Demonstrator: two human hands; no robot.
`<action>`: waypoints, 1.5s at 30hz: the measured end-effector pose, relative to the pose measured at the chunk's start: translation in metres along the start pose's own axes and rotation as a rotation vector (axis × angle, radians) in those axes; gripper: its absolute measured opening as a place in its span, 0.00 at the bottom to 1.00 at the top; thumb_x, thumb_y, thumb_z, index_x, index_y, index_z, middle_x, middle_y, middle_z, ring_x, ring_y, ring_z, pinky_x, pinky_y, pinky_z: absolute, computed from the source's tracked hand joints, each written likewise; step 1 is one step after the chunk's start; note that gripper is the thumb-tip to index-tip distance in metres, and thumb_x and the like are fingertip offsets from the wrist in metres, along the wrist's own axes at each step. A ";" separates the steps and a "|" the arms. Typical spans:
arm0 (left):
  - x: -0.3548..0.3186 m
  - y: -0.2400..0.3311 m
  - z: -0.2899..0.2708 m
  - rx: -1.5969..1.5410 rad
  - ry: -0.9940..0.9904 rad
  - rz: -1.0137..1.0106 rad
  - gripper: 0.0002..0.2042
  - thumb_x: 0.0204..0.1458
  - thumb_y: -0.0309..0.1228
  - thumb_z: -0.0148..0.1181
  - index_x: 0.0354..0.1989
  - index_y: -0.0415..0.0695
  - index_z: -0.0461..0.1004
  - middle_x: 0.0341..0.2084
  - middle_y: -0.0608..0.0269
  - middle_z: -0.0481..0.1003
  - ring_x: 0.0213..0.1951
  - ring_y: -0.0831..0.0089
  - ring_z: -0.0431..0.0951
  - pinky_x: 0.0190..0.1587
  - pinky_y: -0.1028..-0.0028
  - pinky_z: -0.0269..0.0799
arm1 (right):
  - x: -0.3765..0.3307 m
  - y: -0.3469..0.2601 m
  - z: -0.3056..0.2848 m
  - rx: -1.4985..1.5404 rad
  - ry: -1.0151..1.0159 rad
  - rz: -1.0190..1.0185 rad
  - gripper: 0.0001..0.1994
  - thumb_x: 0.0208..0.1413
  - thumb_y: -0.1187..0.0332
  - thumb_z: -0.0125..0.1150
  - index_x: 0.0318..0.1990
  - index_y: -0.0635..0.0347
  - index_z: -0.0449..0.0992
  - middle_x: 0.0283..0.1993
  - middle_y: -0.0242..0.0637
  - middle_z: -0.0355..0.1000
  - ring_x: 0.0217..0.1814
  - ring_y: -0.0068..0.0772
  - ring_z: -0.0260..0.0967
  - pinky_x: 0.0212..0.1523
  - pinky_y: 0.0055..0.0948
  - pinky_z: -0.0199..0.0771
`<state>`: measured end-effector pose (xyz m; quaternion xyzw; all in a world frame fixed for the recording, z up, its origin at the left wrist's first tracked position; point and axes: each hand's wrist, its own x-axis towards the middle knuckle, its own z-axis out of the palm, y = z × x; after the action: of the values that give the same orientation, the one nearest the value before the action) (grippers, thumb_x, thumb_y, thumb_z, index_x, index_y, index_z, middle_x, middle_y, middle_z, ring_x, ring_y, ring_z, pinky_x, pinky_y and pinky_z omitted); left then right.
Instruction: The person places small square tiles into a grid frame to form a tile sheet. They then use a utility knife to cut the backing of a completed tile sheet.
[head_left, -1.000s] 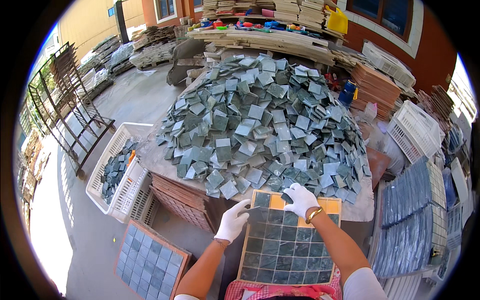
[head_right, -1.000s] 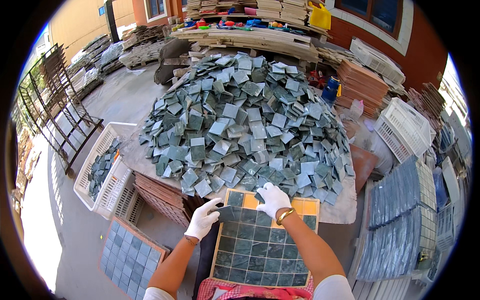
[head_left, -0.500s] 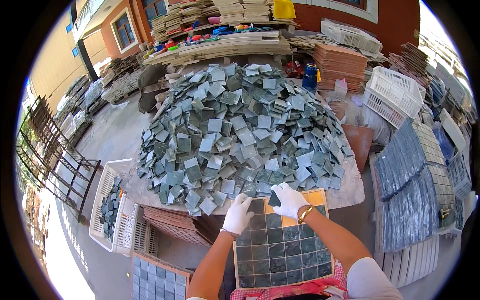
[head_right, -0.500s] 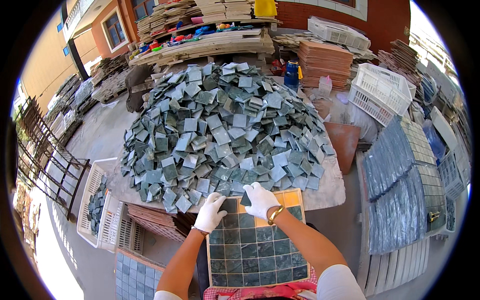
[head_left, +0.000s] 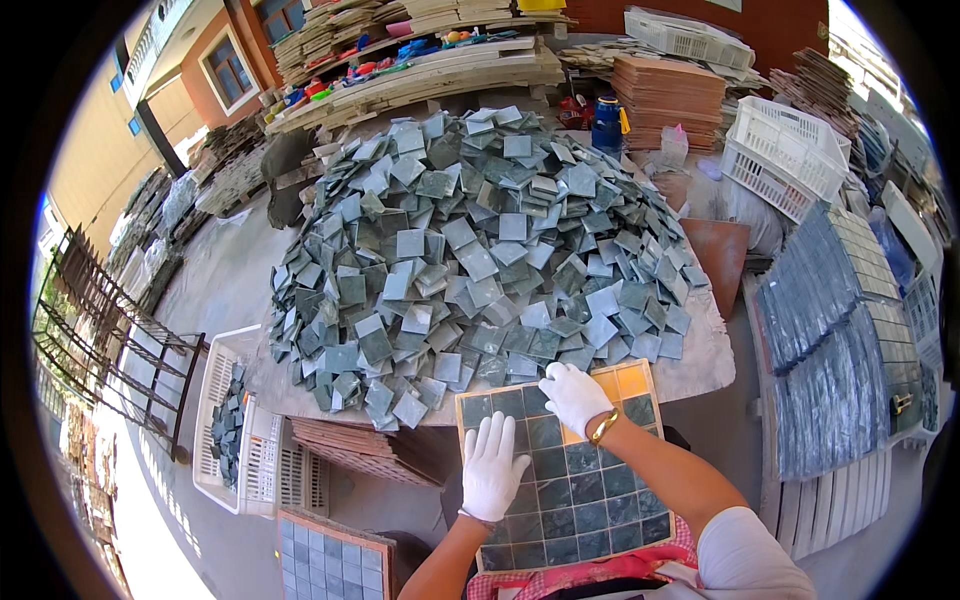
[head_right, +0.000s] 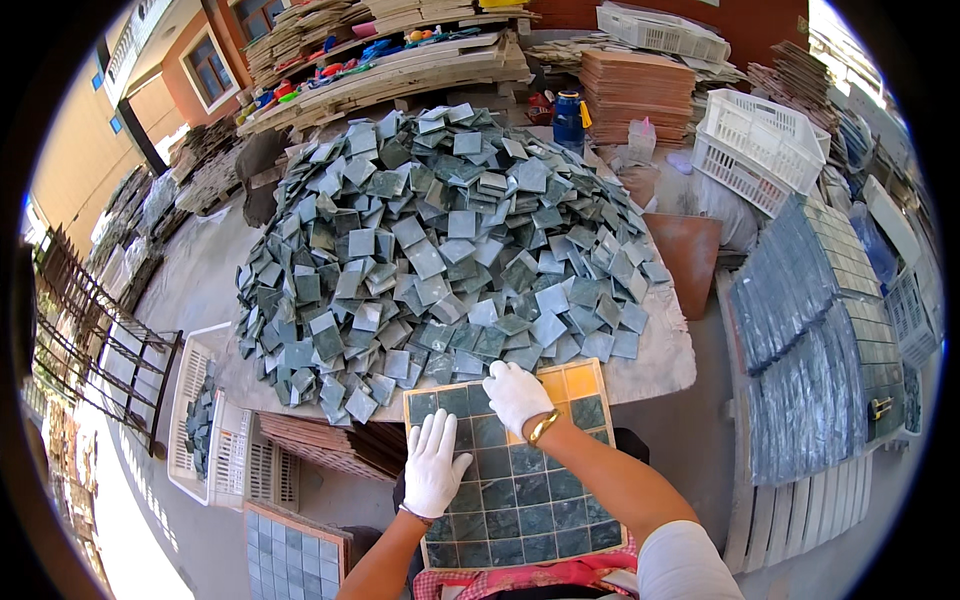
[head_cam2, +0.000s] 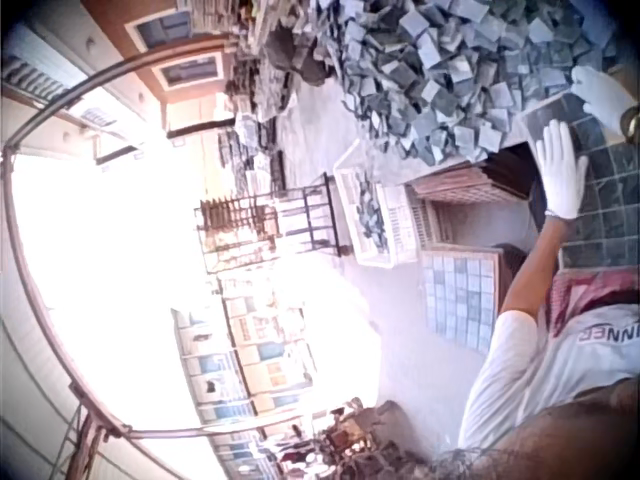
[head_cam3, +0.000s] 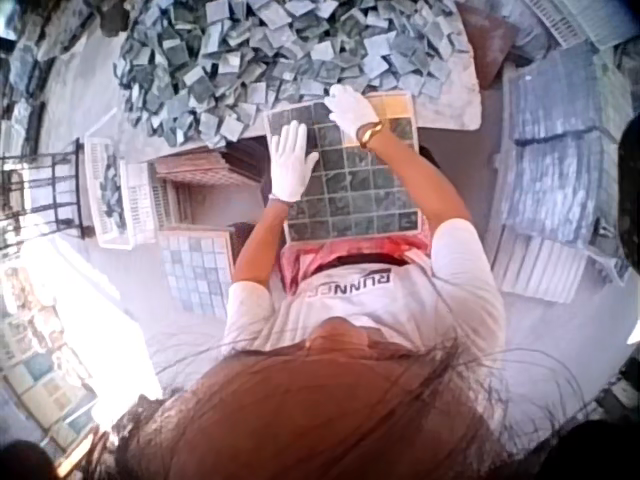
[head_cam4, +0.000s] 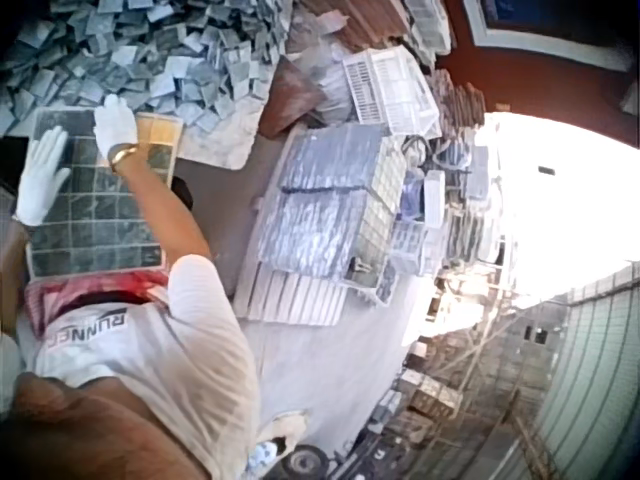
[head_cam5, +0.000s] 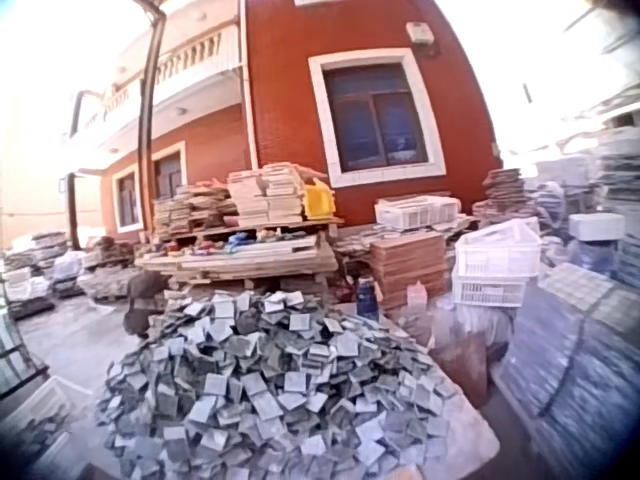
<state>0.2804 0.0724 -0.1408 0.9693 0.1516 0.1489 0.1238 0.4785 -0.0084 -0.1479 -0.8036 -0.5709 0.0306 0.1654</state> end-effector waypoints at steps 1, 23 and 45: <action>-0.003 0.005 0.009 -0.003 -0.028 -0.006 0.32 0.48 0.39 0.61 0.61 0.36 0.60 0.59 0.46 0.62 0.62 0.51 0.60 0.64 0.54 0.50 | 0.001 -0.002 0.004 -0.017 0.047 -0.024 0.09 0.45 0.69 0.61 0.34 0.61 0.73 0.38 0.43 0.67 0.43 0.44 0.68 0.43 0.39 0.74; 0.026 0.023 0.041 0.036 -0.014 0.052 0.39 0.46 0.49 0.61 0.62 0.35 0.59 0.62 0.46 0.59 0.64 0.53 0.57 0.64 0.49 0.47 | -0.040 0.037 -0.016 0.390 0.100 0.278 0.19 0.48 0.63 0.63 0.48 0.57 0.73 0.44 0.44 0.73 0.44 0.48 0.72 0.42 0.38 0.73; 0.024 0.068 0.055 0.048 -0.052 0.139 0.39 0.47 0.49 0.60 0.62 0.33 0.58 0.62 0.45 0.59 0.64 0.51 0.57 0.64 0.49 0.47 | -0.038 0.048 -0.022 0.301 0.243 0.214 0.21 0.51 0.59 0.62 0.49 0.59 0.69 0.45 0.49 0.69 0.46 0.53 0.70 0.45 0.44 0.71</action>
<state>0.3378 0.0066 -0.1661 0.9837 0.0842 0.1280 0.0939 0.5139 -0.0633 -0.1468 -0.8236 -0.4473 0.0358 0.3468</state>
